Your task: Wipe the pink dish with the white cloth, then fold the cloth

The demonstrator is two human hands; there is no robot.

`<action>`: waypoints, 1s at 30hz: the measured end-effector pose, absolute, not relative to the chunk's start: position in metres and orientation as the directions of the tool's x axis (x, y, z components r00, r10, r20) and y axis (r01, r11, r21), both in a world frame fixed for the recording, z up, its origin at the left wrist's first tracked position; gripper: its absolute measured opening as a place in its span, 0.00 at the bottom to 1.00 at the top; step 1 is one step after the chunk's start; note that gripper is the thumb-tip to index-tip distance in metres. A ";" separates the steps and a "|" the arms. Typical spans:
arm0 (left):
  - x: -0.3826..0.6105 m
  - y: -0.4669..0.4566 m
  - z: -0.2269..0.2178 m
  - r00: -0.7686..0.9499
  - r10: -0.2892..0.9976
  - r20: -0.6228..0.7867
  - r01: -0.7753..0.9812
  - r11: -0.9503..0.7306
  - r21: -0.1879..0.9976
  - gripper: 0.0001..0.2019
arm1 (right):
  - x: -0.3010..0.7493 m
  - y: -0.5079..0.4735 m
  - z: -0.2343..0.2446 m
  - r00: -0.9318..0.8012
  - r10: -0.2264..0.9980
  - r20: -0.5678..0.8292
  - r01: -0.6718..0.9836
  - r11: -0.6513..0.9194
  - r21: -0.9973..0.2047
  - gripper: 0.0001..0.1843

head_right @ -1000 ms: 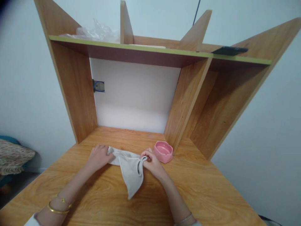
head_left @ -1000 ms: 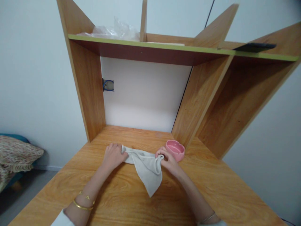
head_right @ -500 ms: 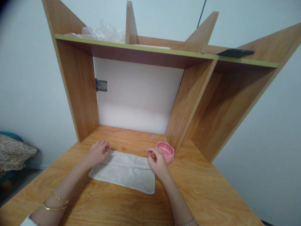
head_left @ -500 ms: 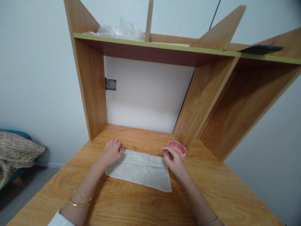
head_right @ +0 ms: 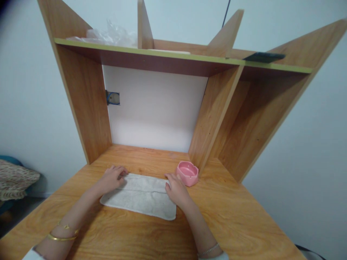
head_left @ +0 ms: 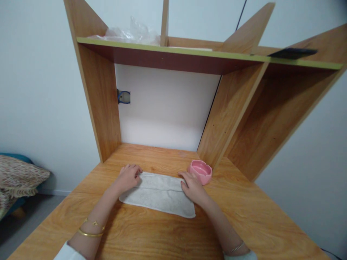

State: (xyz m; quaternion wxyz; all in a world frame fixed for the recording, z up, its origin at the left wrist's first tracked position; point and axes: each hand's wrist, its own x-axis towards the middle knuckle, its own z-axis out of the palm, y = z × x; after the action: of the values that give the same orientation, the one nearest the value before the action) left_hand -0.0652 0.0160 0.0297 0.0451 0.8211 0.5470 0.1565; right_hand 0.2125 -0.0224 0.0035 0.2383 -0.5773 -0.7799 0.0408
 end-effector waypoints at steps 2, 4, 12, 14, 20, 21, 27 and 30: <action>-0.062 0.013 0.031 0.339 0.918 0.203 0.886 -0.384 0.259 0.14 | 0.212 -0.022 0.000 -0.212 0.930 0.300 0.891 0.311 -0.331 0.19; -0.059 0.010 0.035 0.341 0.919 0.198 0.884 -0.385 0.264 0.13 | 0.211 -0.022 -0.002 -0.186 0.932 0.310 0.888 0.295 -0.352 0.19; -0.064 0.008 0.049 0.425 0.893 0.145 0.825 -0.449 0.343 0.18 | 0.209 -0.024 0.019 -0.165 0.904 0.395 0.840 0.338 -0.424 0.16; -0.066 0.008 0.049 0.451 0.888 0.089 0.797 -0.446 0.408 0.19 | 0.209 -0.027 0.026 -0.184 0.900 0.396 0.846 0.350 -0.403 0.18; -0.067 0.008 0.049 0.463 0.886 0.025 0.766 -0.414 0.492 0.24 | 0.211 -0.030 0.029 -0.237 0.925 0.297 0.830 0.351 -0.433 0.25; -0.067 0.008 0.050 0.446 0.895 0.029 0.781 -0.405 0.475 0.24 | 0.211 -0.029 0.028 -0.248 0.928 0.278 0.819 0.355 -0.452 0.25; -0.068 0.010 0.053 0.158 0.986 0.060 0.954 -0.168 0.248 0.23 | 0.212 -0.025 0.018 -0.288 0.940 0.180 0.767 0.340 -0.545 0.17; -0.076 0.013 0.052 0.070 0.997 0.012 0.972 -0.071 0.226 0.23 | 0.214 -0.026 0.016 -0.275 0.955 0.108 0.752 0.284 -0.594 0.15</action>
State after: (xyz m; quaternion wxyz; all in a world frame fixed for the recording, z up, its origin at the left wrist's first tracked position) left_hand -0.0764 0.0128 0.0523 0.0791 0.7271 0.6770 0.0818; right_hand 0.2140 -0.0259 0.0162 0.2302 -0.5564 -0.7673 0.2204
